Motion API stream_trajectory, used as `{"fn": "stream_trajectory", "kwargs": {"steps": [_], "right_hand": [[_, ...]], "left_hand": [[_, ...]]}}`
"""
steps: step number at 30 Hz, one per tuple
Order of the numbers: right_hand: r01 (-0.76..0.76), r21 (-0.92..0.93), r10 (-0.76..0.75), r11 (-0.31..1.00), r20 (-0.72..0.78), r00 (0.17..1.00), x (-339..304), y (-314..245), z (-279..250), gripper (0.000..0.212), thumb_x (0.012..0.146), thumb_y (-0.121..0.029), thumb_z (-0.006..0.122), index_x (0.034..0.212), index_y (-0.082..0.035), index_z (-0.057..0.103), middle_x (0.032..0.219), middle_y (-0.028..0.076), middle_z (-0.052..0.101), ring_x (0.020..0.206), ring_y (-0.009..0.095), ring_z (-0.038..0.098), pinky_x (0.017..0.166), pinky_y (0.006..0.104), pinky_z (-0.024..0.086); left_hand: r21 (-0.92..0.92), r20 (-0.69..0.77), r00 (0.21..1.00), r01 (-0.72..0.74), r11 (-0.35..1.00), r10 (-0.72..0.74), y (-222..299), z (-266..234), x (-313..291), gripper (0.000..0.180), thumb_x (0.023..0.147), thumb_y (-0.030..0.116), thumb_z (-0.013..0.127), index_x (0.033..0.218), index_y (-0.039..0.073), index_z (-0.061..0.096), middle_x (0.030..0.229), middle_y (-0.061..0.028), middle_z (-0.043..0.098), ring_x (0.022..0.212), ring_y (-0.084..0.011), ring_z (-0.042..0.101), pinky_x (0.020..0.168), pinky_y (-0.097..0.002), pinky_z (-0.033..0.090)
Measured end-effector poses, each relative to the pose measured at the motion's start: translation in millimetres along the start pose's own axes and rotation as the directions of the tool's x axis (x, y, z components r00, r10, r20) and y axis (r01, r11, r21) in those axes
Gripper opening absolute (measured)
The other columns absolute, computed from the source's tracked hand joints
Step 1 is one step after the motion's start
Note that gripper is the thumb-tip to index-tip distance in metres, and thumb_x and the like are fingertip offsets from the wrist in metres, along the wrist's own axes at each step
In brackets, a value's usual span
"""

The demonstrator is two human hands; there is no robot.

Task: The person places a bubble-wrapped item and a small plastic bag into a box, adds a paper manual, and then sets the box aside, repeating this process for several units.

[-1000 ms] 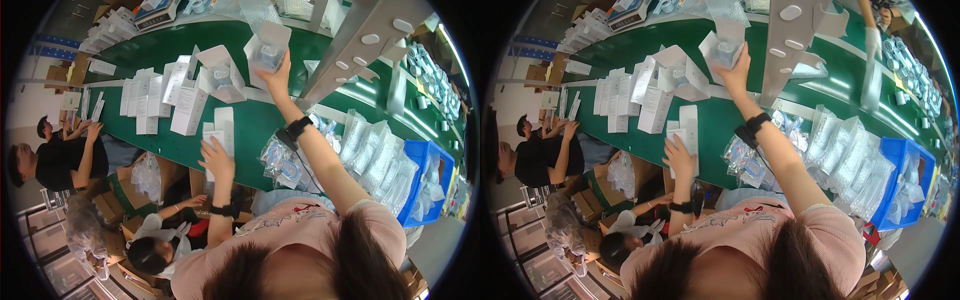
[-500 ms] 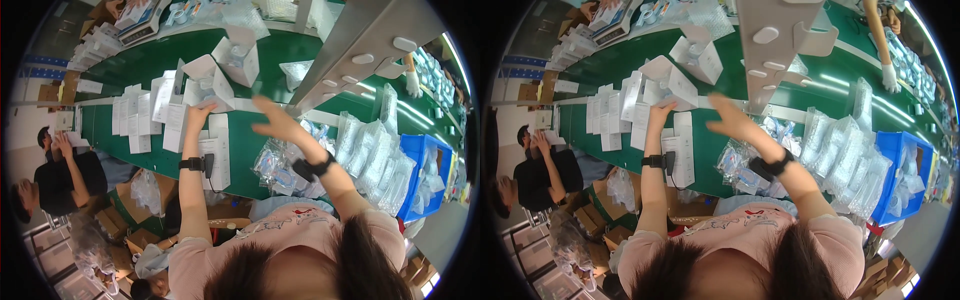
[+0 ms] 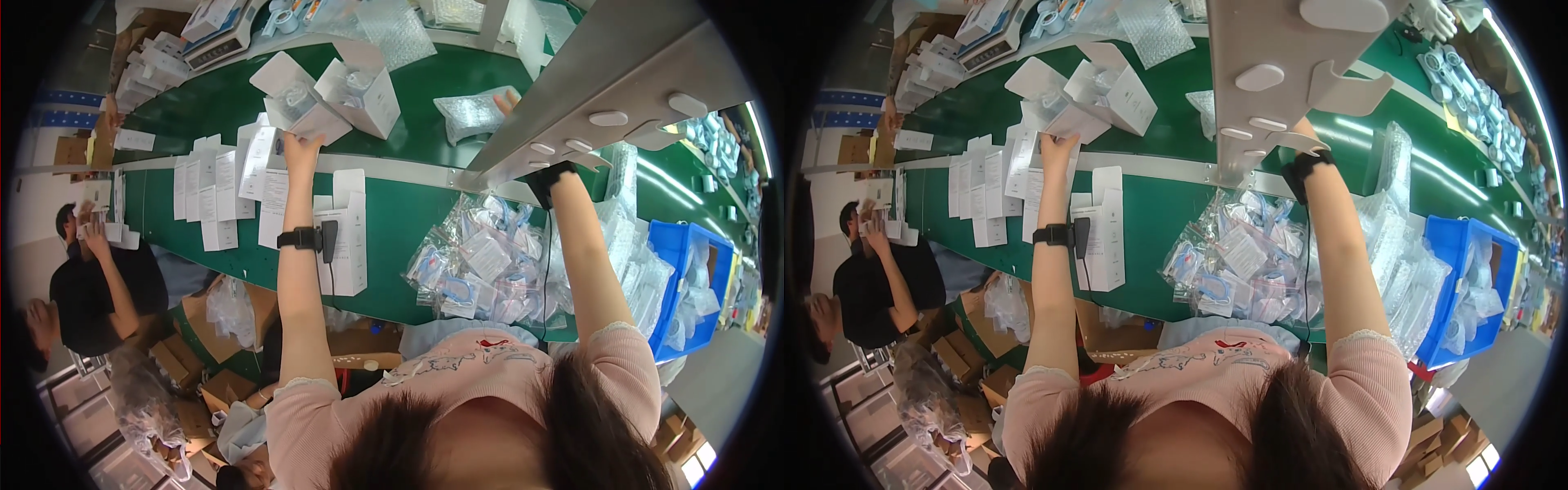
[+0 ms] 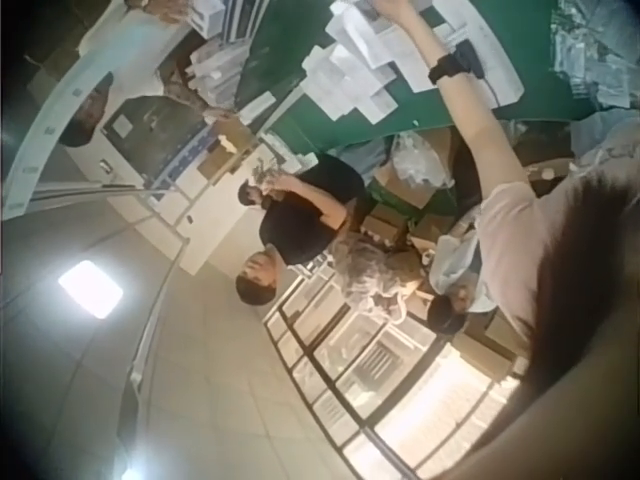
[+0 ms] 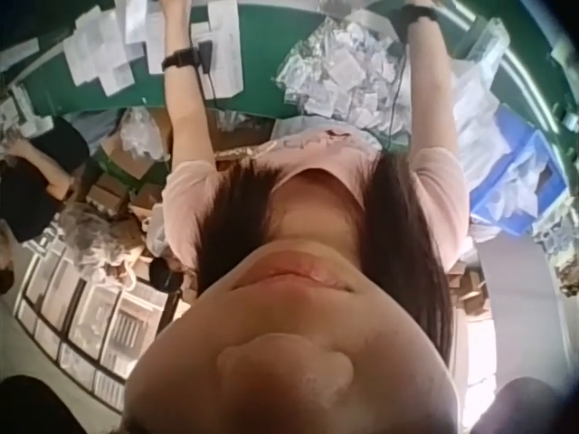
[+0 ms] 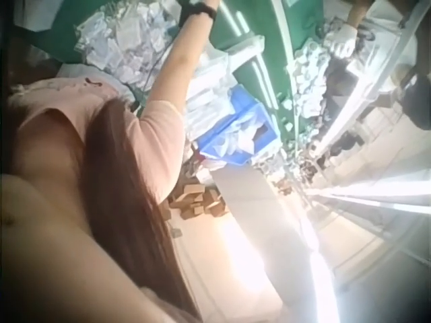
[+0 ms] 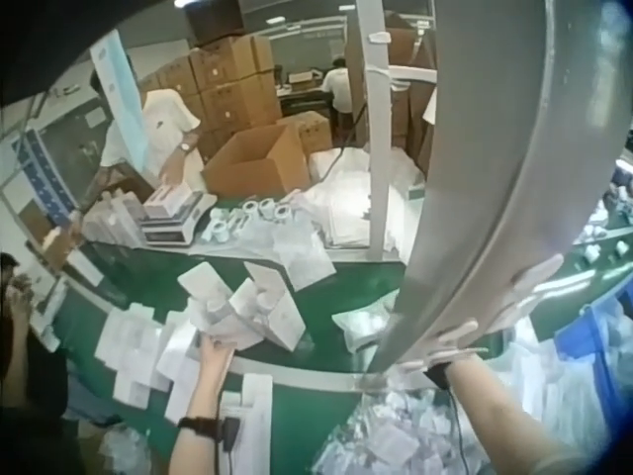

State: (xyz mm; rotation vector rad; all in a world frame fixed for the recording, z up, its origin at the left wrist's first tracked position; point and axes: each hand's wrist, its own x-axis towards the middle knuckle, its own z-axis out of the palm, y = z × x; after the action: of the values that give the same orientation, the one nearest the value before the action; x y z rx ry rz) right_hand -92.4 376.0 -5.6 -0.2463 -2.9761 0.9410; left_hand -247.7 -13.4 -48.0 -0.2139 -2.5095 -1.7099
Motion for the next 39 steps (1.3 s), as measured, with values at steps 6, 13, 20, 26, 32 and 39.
{"fn": "stream_trajectory", "kwargs": {"steps": [6, 13, 20, 26, 32, 39], "right_hand": [[0.128, -0.678, -0.284, 0.724, -0.123, 0.951, 6, 22, 42, 0.044, 0.09, -0.025, 0.041, 0.132, -0.012, 0.034, 0.129, 0.008, 0.04, 0.117, 0.022, 0.039, 0.101, 0.033, 0.029], [0.086, 0.379, 0.159, 0.921, -0.568, 0.807, 46, 178, 79, 0.033, 0.082, -0.015, 0.052, 0.114, -0.009, 0.048, 0.106, 0.016, 0.052, 0.098, 0.027, 0.051, 0.083, 0.0363, 0.04], [0.13, 0.395, 0.195, 0.91, -0.681, 0.706, -29, 58, -24, 0.039, 0.078, -0.01, 0.057, 0.115, -0.01, 0.046, 0.108, 0.019, 0.051, 0.105, 0.029, 0.047, 0.087, 0.0375, 0.038], [0.339, 0.935, 0.405, 0.102, -0.35, 0.845, -146, -59, -67, 0.049, 0.082, -0.008, 0.053, 0.128, -0.009, 0.037, 0.124, 0.011, 0.045, 0.107, 0.023, 0.05, 0.09, 0.0342, 0.04], [0.252, 0.868, 0.46, -0.428, -0.031, 0.888, -161, -144, -24, 0.041, 0.079, -0.007, 0.058, 0.117, -0.006, 0.044, 0.117, 0.009, 0.047, 0.105, 0.022, 0.049, 0.09, 0.0355, 0.041], [0.441, 0.666, 0.33, 0.602, -0.71, 0.622, -163, -161, 12, 0.035, 0.077, -0.004, 0.057, 0.11, -0.005, 0.048, 0.116, 0.008, 0.045, 0.108, 0.025, 0.045, 0.093, 0.0352, 0.036]], "left_hand": [[0.564, 0.242, 0.898, 0.178, 0.806, -0.367, 36, -58, -75, 0.072, 0.069, 0.018, 0.071, 0.126, -0.004, 0.032, 0.115, -0.0227, 0.05, 0.105, -0.0288, 0.051, 0.089, -0.0348, 0.04], [0.187, 0.459, 0.799, 0.341, 0.921, -0.389, 25, -39, -133, 0.065, 0.075, 0.012, 0.065, 0.128, 0.003, 0.028, 0.114, -0.0188, 0.049, 0.104, -0.0261, 0.05, 0.086, -0.0338, 0.041], [-0.286, 0.391, 0.799, 0.577, 0.765, -0.456, 58, -58, -182, 0.071, 0.07, 0.005, 0.066, 0.129, 0.011, 0.027, 0.115, -0.0139, 0.046, 0.106, -0.0259, 0.047, 0.086, -0.0337, 0.042], [-0.192, 0.471, 0.88, 0.17, 0.967, -0.061, 140, -22, -217, 0.058, 0.06, 0.006, 0.069, 0.11, 0.01, 0.04, 0.111, -0.0136, 0.048, 0.103, -0.0247, 0.049, 0.084, -0.0343, 0.042], [0.149, 0.471, 0.882, -0.066, 0.987, -0.012, 196, 24, -253, 0.058, 0.061, 0.012, 0.074, 0.106, 0.004, 0.038, 0.112, -0.0177, 0.047, 0.101, -0.0265, 0.05, 0.086, -0.0346, 0.04], [0.054, 0.222, 0.943, -0.267, 0.962, 0.249, 178, 33, -268, 0.063, 0.057, 0.01, 0.079, 0.098, 0.006, 0.03, 0.117, -0.0226, 0.043, 0.104, -0.0309, 0.047, 0.088, -0.0378, 0.038]]}}
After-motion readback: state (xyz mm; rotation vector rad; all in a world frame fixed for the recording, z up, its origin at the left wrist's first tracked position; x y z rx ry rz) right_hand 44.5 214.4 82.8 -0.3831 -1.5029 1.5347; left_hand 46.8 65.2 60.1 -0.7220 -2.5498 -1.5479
